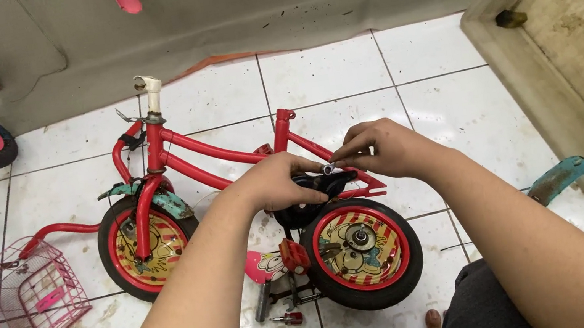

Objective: The person uses a wrench to loosen the rear axle nuts and removes the rear wheel and chain from a small red bicycle.

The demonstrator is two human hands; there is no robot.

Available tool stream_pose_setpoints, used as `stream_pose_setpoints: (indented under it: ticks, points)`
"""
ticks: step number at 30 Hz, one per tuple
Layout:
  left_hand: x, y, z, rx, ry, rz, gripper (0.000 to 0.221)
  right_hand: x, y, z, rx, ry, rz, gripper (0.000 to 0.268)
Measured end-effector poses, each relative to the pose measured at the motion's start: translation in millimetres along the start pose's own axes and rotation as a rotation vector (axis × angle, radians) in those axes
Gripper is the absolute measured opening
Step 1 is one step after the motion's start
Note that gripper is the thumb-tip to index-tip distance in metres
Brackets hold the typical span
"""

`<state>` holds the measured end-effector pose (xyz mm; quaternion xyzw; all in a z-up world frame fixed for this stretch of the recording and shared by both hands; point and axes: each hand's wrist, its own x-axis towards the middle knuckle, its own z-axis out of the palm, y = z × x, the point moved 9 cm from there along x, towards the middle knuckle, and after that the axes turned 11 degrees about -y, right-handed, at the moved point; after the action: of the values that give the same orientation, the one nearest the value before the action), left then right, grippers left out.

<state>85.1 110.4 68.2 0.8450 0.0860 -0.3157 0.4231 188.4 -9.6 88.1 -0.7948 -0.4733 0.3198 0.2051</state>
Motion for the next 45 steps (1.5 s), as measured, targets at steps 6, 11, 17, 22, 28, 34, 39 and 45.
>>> stream_pose_setpoints:
  ticks: [6,11,17,22,28,34,39,45]
  points:
    - [4,-1,9,0.022,-0.025,-0.010,0.059,2,5,5,-0.057,-0.047,0.020,0.022]
    - [4,-2,14,0.048,-0.021,-0.031,0.058,-6,5,11,-0.015,-0.058,0.059,0.024]
    - [-8,11,16,0.183,-0.073,-0.056,0.054,-7,-2,12,-0.145,-0.109,0.049,0.022]
    - [-7,5,14,0.197,-0.065,-0.070,0.053,-1,0,16,-0.213,-0.098,0.031,0.023]
    - [-11,9,12,0.079,-0.045,-0.031,0.052,-11,-1,14,-0.057,-0.074,0.094,0.026]
    - [-12,6,14,0.004,-0.040,-0.011,0.051,-16,-2,20,0.039,-0.072,0.114,0.028]
    - [-3,-7,17,-0.048,-0.043,-0.007,0.051,-16,-3,26,0.051,-0.077,0.132,0.030]
    - [1,-9,29,-0.039,-0.129,-0.019,0.047,-8,-2,27,-0.062,-0.108,-0.037,0.025]
